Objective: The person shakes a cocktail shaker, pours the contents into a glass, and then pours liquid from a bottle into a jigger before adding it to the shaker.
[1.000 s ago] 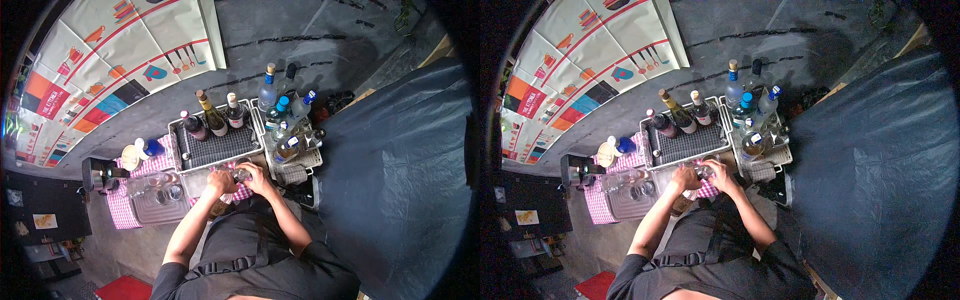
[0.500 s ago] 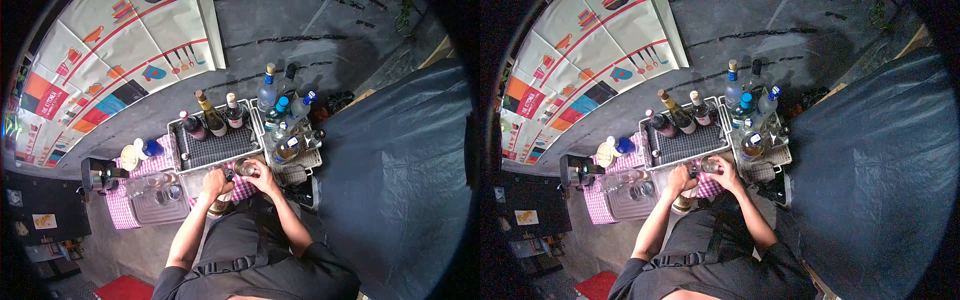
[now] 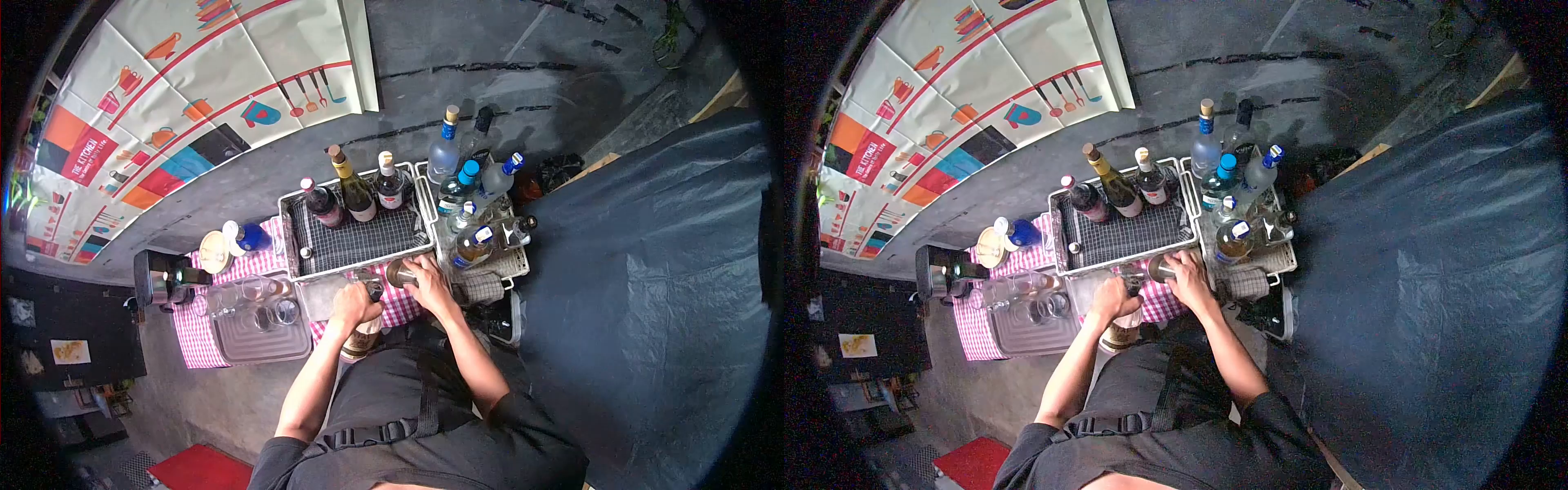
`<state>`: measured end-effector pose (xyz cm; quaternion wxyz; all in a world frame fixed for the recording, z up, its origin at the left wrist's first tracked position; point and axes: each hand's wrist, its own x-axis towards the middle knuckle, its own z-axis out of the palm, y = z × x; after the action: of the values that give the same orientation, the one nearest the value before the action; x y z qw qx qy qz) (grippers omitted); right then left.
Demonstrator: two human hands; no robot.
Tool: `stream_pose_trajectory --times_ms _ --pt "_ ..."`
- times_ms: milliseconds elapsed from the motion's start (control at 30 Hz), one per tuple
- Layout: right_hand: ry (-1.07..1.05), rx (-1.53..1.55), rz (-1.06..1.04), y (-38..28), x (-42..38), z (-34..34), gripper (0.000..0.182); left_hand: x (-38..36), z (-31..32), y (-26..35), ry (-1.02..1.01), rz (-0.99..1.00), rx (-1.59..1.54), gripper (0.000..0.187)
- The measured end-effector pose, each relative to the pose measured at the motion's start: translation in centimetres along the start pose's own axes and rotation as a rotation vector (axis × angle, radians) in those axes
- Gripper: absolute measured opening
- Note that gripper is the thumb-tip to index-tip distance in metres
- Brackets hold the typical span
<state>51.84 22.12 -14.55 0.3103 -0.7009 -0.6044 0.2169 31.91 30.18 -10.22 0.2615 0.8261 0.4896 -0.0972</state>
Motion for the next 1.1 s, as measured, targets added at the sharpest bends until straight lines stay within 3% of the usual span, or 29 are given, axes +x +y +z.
stream_pose_trajectory --times_ms 267,433,633,1100 --pt "0.001 0.004 -0.023 -0.6 0.1 -0.5 0.061 0.5 0.0 0.2 0.006 -0.003 0.004 0.047" --pt "0.024 0.392 0.036 -0.8 0.1 -0.7 0.054 1.0 -0.7 0.9 -0.037 0.017 0.010 0.044" --pt "-0.012 0.556 0.054 -1.6 0.0 0.1 0.048 1.3 -1.5 2.0 -0.039 0.096 0.056 0.042" --pt "0.008 0.459 -0.067 -1.7 0.0 -0.1 0.049 2.1 -2.4 3.6 -0.245 -0.009 0.225 0.042"
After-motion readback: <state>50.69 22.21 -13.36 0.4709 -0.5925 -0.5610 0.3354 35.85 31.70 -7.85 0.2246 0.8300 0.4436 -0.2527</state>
